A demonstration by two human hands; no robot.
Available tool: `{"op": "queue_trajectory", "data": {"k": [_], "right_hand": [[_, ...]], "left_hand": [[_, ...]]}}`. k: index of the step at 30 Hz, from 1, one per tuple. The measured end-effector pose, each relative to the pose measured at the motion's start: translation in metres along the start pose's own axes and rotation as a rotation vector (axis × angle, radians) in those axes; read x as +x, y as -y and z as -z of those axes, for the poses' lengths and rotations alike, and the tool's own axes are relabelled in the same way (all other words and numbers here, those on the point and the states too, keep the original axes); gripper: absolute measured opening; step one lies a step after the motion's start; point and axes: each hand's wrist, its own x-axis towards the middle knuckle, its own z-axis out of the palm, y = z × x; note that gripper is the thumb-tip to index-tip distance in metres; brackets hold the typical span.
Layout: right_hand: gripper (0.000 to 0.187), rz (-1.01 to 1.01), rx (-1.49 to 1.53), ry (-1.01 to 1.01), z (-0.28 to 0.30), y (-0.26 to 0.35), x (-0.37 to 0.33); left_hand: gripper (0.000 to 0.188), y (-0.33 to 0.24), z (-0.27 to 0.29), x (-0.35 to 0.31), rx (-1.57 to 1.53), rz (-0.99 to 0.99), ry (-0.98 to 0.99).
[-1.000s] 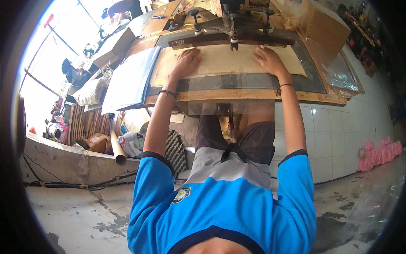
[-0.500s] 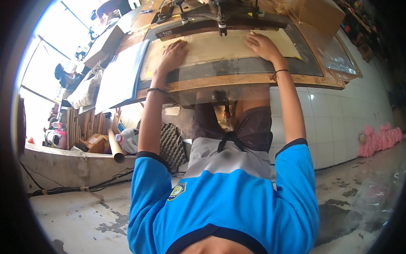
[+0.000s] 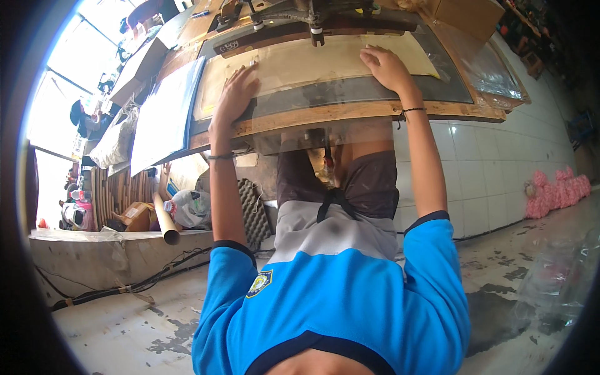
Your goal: The person aligns plastic sheets and materials under a large industrial sealing press, holding the edges in place while the machine compresses them.
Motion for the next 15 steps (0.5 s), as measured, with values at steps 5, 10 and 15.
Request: {"op": "queue_trajectory", "data": {"k": [5, 10, 15], "right_hand": [[0.045, 0.010, 0.062, -0.051, 0.002, -0.006, -0.007], [0.042, -0.173, 0.206, -0.089, 0.011, 0.022, -0.040], [0.041, -0.232, 0.196, -0.092, 0.027, 0.028, -0.053]], "left_hand": [[0.043, -0.014, -0.007, -0.017, 0.117, 0.002, -0.039], [0.037, -0.027, 0.012, -0.042, 0.096, 0.050, -0.084], [0.034, -0.035, 0.011, -0.038, 0.071, 0.046, -0.103]]}}
